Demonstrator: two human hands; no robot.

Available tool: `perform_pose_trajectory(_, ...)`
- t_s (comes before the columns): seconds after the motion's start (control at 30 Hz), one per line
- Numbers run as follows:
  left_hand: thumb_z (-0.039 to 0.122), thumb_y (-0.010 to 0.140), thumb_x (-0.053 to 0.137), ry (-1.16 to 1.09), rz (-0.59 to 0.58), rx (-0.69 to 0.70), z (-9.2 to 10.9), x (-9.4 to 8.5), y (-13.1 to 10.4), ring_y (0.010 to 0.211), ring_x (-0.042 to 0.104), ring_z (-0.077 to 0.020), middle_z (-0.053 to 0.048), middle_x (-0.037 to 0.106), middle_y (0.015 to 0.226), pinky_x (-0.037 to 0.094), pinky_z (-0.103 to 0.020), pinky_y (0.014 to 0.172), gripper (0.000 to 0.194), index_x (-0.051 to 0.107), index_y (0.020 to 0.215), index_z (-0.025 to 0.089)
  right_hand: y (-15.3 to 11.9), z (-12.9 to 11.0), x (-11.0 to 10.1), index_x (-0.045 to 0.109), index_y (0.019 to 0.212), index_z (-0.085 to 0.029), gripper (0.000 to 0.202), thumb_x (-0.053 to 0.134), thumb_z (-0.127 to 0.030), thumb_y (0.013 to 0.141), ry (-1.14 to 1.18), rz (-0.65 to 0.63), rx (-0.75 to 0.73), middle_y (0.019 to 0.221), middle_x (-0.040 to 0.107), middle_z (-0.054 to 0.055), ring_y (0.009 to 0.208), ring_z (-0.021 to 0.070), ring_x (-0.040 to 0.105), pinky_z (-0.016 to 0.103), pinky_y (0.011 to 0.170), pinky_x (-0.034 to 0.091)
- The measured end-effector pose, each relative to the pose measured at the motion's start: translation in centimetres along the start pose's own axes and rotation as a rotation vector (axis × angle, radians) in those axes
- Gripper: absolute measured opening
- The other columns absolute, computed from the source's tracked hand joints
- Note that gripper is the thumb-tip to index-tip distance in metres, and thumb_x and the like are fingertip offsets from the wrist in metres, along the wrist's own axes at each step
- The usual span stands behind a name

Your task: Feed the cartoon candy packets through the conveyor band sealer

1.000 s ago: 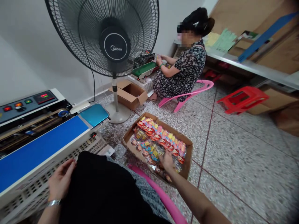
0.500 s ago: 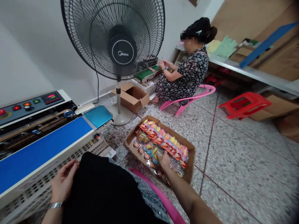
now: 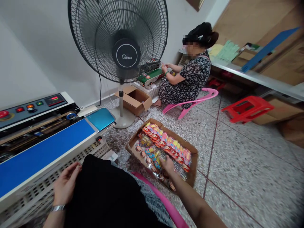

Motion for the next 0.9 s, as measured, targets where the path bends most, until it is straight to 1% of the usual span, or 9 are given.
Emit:
perform_pose_trajectory(0.13,0.047,0.057,0.068,-0.030,-0.013,0.015,-0.6,-0.3,0.4,0.094,0.062,-0.0261,-0.007,0.068,0.091,0.040,-0.046,0.096,0.053,0.061,0.101,0.018,-0.7,1.3,-1.5,0.050,0.112,-0.012,0.046,0.050,-0.041,0.076,0.005,-0.003,0.016,0.097,0.065,0.013,0.089,0.0250,0.061,0.031,0.076,0.044)
perform_pose_trajectory(0.23,0.046,0.057,0.069,-0.034,-0.046,0.012,-1.1,-0.5,1.0,0.094,0.061,-0.0254,-0.007,0.067,0.093,0.039,-0.046,0.096,0.054,0.061,0.102,0.018,-1.1,2.1,-4.1,0.051,0.112,-0.010,0.049,0.053,-0.040,0.074,0.081,-0.016,-0.034,0.101,0.063,0.013,0.092,0.0249,0.060,0.032,0.079,0.044)
perform_pose_trajectory(0.37,0.046,0.057,0.069,-0.013,-0.028,0.026,0.0,0.5,0.8,0.099,0.059,-0.0272,-0.009,0.067,0.098,0.037,-0.047,0.097,0.055,0.060,0.103,0.016,-1.5,-0.5,-9.6,0.057,0.108,-0.013,0.048,0.060,-0.040,0.068,0.295,-0.114,-0.201,0.104,0.063,0.010,0.096,0.0251,0.057,0.034,0.081,0.045)
perform_pose_trajectory(0.43,0.042,0.057,0.070,0.011,-0.044,0.104,2.2,2.4,-0.8,0.103,0.057,-0.0271,-0.009,0.065,0.105,0.036,-0.046,0.098,0.054,0.060,0.104,0.018,-2.1,-4.2,-12.2,0.058,0.109,-0.015,0.051,0.063,-0.041,0.066,0.378,-0.187,-0.284,0.105,0.063,0.008,0.098,0.0258,0.056,0.035,0.081,0.046)
perform_pose_trajectory(0.5,0.034,0.056,0.073,-0.052,-0.190,0.212,5.2,5.4,-3.2,0.106,0.056,-0.0265,-0.009,0.063,0.111,0.035,-0.044,0.099,0.053,0.060,0.106,0.021,-3.2,-9.7,-13.8,0.059,0.109,-0.016,0.051,0.065,-0.041,0.065,0.420,-0.350,-0.430,0.104,0.064,0.007,0.098,0.0256,0.056,0.035,0.082,0.045)
perform_pose_trajectory(0.6,0.022,0.051,0.077,-0.225,-0.480,0.206,9.1,9.8,-6.7,0.114,0.049,-0.0273,-0.009,0.057,0.123,0.034,-0.040,0.100,0.062,0.060,0.110,0.023,-5.7,-19.1,-14.2,0.059,0.109,-0.019,0.048,0.065,-0.039,0.067,0.411,-0.630,-0.682,0.103,0.064,0.004,0.093,0.0232,0.057,0.034,0.080,0.046)
perform_pose_trajectory(0.67,0.017,0.049,0.078,-0.351,-0.625,0.146,10.8,11.5,-7.9,0.120,0.044,-0.0288,-0.012,0.051,0.129,0.034,-0.040,0.099,0.073,0.054,0.118,0.022,-7.9,-25.1,-13.5,0.060,0.106,-0.019,0.042,0.064,-0.037,0.068,0.365,-0.785,-0.901,0.096,0.065,0.002,0.086,0.0202,0.058,0.031,0.074,0.047)
perform_pose_trajectory(0.8,0.019,0.054,0.076,-0.514,-0.705,0.116,11.6,10.8,-7.5,0.110,0.053,-0.0303,-0.013,0.056,0.123,0.039,-0.042,0.094,0.071,0.051,0.120,0.018,-11.5,-34.3,-11.2,0.062,0.098,-0.018,0.035,0.066,-0.034,0.067,0.284,-0.883,-1.251,0.084,0.065,-0.001,0.074,0.0161,0.057,0.025,0.066,0.047)
perform_pose_trajectory(0.9,0.022,0.057,0.075,-0.521,-0.543,0.096,10.5,8.4,-5.9,0.090,0.063,-0.0284,-0.013,0.067,0.102,0.046,-0.041,0.084,0.052,0.059,0.106,0.014,-13.2,-38.9,-9.1,0.062,0.098,-0.018,0.037,0.068,-0.034,0.065,0.336,-0.922,-1.368,0.086,0.065,-0.001,0.076,0.0156,0.057,0.025,0.068,0.047)
Point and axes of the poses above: each hand's wrist, its own y-axis towards the middle knuckle, its own x-axis out of the palm, z = x × y, the point moved 5 cm from there along y, towards the middle knuckle
